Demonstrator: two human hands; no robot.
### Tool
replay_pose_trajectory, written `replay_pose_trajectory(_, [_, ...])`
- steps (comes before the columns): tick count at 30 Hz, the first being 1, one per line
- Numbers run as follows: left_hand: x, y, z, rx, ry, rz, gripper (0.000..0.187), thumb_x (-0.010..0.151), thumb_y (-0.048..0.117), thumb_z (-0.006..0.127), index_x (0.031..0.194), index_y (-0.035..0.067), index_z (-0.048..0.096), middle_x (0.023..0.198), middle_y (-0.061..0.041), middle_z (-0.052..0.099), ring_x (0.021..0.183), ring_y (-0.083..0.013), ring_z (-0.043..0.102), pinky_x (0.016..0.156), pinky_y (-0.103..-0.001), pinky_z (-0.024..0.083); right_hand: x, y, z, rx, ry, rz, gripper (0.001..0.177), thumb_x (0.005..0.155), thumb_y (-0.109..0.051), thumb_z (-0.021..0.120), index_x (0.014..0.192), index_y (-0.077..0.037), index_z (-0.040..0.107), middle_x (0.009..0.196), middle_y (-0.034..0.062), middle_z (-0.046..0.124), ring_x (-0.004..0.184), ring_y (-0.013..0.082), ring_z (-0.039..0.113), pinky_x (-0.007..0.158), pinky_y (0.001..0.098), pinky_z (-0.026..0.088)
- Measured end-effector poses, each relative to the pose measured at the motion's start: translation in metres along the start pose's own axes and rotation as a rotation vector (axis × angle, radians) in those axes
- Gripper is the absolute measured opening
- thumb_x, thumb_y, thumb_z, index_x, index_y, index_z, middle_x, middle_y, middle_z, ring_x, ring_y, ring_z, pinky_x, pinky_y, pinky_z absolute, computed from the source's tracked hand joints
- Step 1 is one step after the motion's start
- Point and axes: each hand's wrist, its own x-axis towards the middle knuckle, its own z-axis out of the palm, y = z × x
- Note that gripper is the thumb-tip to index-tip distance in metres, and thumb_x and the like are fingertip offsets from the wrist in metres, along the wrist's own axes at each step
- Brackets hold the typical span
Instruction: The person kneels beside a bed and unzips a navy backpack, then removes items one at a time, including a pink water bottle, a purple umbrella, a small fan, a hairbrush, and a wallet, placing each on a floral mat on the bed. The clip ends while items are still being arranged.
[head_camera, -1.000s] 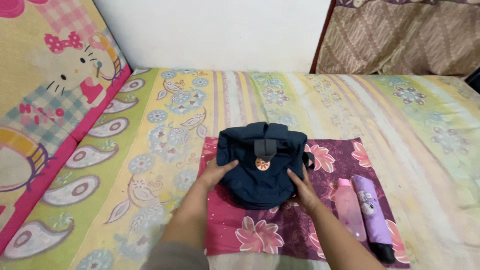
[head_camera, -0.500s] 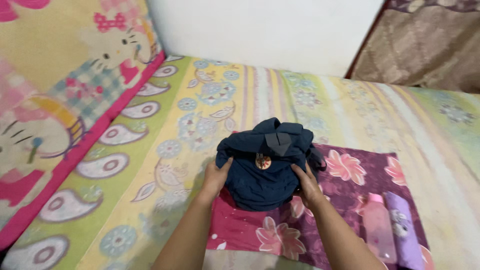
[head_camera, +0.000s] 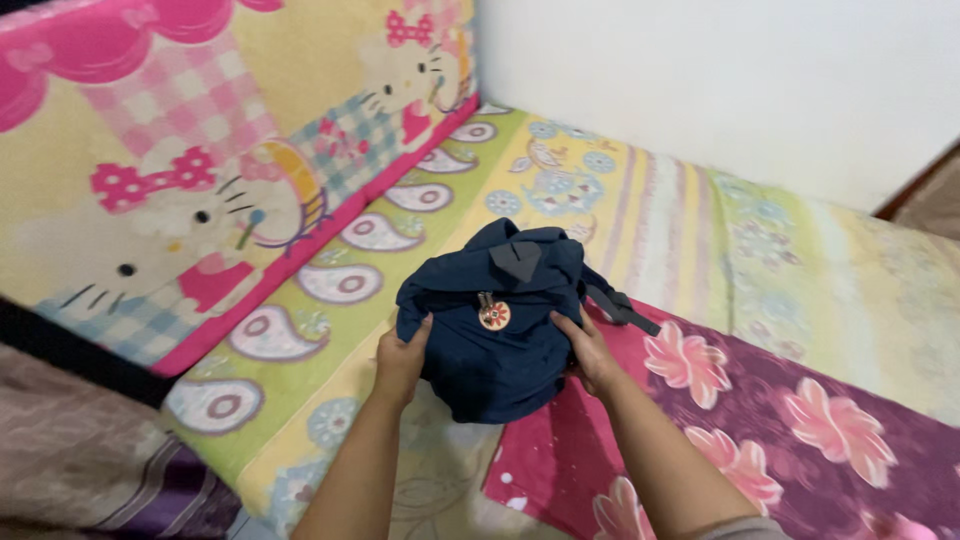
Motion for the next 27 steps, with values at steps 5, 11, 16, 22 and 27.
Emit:
replay_pose_trajectory(5, [0.003,0.001,-0.038,0.167,0.215,0.005,0.034,0.091,0.032,0.076,0.099,-0.001,0.077,0.085,-0.006,0.075,0.077,-0.0147,0.065,0.071,-0.033,0.053,0.032,-0.001,0.050,-0.022,-0.106,-0.060,0.078,0.083,-0.041,0.070,0.155,-0.033,0.043,0.135,0.0112,0.067,0.112,0.0342,0.069,0.080,0.0574,0.057])
replay_pose_trajectory(11, [-0.003,-0.013,-0.009,0.331,0.490,0.181,0.032,0.094,0.030,0.070,0.101,-0.001,0.075,0.092,-0.017,0.077,0.088,-0.0296,0.074,0.079,-0.039,0.054,-0.005,0.050,0.071,0.511,-0.067,-0.351,0.097,0.091,-0.054,0.066,0.163,-0.020,0.011,0.167,0.0106,0.033,0.151,0.0306,0.036,0.117,0.0524,0.034])
replay_pose_trajectory(16, [-0.013,-0.013,0.021,0.256,0.578,0.055,0.031,0.094,0.028,0.068,0.101,-0.001,0.074,0.094,-0.018,0.078,0.087,-0.0316,0.075,0.078,-0.041,0.054,-0.068,0.095,0.104,0.124,0.006,0.132,0.119,0.075,-0.065,0.065,0.163,-0.036,-0.009,0.170,-0.0007,0.010,0.155,0.0352,0.017,0.109,0.0734,0.029])
replay_pose_trajectory(22, [-0.030,-0.016,0.040,0.177,0.642,0.009,0.033,0.091,0.027,0.067,0.108,-0.002,0.072,0.100,-0.019,0.077,0.093,-0.0341,0.075,0.082,-0.042,0.055,-0.042,0.067,0.115,0.135,-0.006,0.062,0.121,0.071,-0.064,0.070,0.163,-0.029,0.000,0.163,0.0092,0.033,0.141,0.0397,0.046,0.102,0.0658,0.048])
replay_pose_trajectory(27, [-0.062,-0.025,0.083,0.238,0.519,-0.021,0.049,0.096,0.036,0.066,0.124,-0.005,0.065,0.122,-0.024,0.070,0.116,-0.0379,0.066,0.099,-0.043,0.050,0.006,0.031,0.063,0.012,-0.030,-0.055,0.099,0.076,-0.051,0.077,0.157,-0.014,0.033,0.146,0.0138,0.057,0.130,0.0334,0.059,0.101,0.0491,0.053])
